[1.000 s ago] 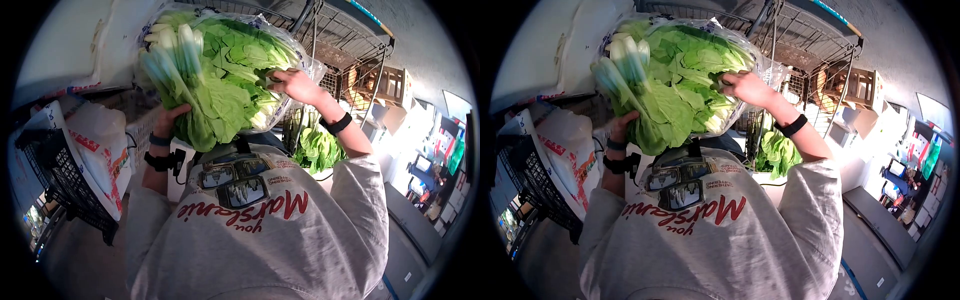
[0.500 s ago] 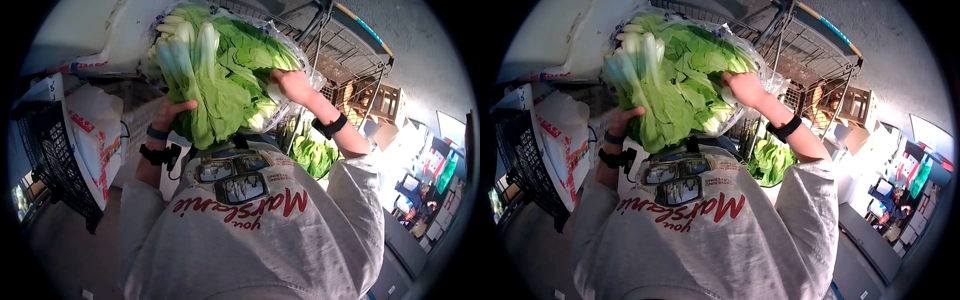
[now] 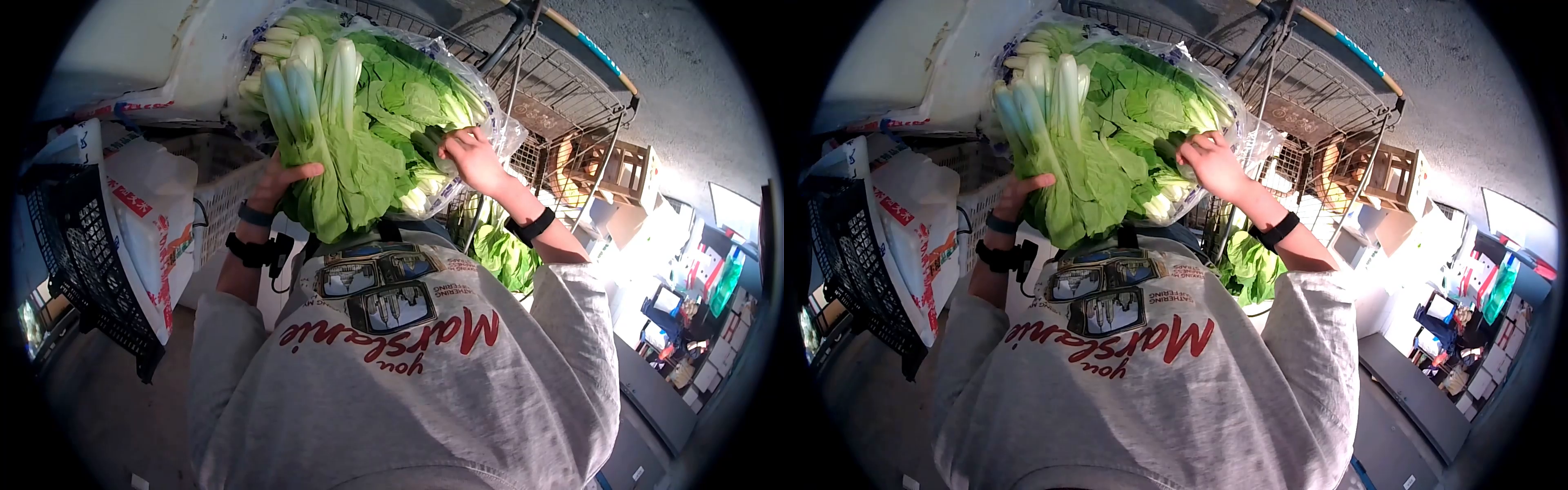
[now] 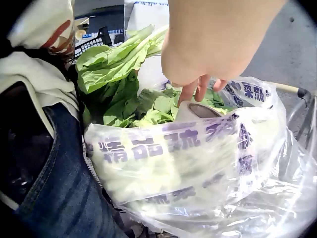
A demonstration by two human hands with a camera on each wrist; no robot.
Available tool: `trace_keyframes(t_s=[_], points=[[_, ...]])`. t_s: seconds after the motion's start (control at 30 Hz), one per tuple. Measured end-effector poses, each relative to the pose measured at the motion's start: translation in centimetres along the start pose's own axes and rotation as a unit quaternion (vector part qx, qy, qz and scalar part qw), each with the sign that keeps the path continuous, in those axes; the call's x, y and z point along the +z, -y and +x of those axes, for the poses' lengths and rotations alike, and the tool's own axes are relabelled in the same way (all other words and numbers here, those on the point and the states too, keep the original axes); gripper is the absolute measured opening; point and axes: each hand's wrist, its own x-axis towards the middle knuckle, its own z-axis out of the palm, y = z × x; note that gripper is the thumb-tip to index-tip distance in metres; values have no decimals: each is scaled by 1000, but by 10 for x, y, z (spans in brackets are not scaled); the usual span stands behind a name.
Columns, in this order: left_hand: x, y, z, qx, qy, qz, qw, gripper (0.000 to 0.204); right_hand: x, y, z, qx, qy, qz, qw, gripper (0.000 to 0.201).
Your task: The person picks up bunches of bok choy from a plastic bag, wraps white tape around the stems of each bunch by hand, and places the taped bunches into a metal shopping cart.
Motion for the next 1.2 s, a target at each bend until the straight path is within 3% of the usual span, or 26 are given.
trace_keyframes(t_s=[0.07, 0.1, 0.23, 0.33, 0.47, 0.53, 0.6, 0.73, 0.8, 0.83, 0.93, 1.0, 1.07, 1.2], points=[[-1, 1, 0, -9, 7, -8, 1000, 61, -1, 1, 0, -39, -6, -29, 999, 16], [-1, 1, 0, -8, 7, -8, 1000, 61, -2, 3, -1, -18, 55, -26, 998, 23], [-3, 0, -2, -7, 17, -33, 999, 58, -13, 16, 3, 4, 54, 18, 998, 27], [-4, 9, -3, 8, -1, -21, 1000, 55, 3, 9, -6, 26, 10, 12, 1000, 26], [-3, 13, -4, 26, -5, -3, 1000, 50, 4, 4, -4, 46, -41, 79, 995, 8], [-2, 12, -5, 34, -4, -29, 999, 50, -1, 2, -2, 110, 12, 92, 990, 10], [-1, 11, -8, 58, 15, -38, 997, 51, -6, -2, -1, 97, 20, 75, 992, 10], [-1, 17, -12, 32, 27, -92, 995, 57, -12, -11, 1, 97, -7, 91, 991, 11], [1, 19, -15, 41, 15, -97, 994, 56, -18, -11, 0, 52, -89, 17, 995, 13], [0, 21, -16, 41, 17, -93, 995, 56, -19, -12, 2, 47, -85, 15, 995, 13], [1, 28, -19, 44, 12, -98, 994, 56, -16, -15, 2, 67, -159, 113, 979, 13], [2, 28, -22, 48, 8, -105, 993, 56, -9, -17, 1, 109, -152, 162, 969, 10], [6, 20, -26, 35, -9, -99, 994, 56, 2, -22, 5, 213, -174, 411, 869, 5], [12, 14, -26, 38, 0, -96, 995, 57, -3, -8, 8, 237, -105, 345, 902, 7]])
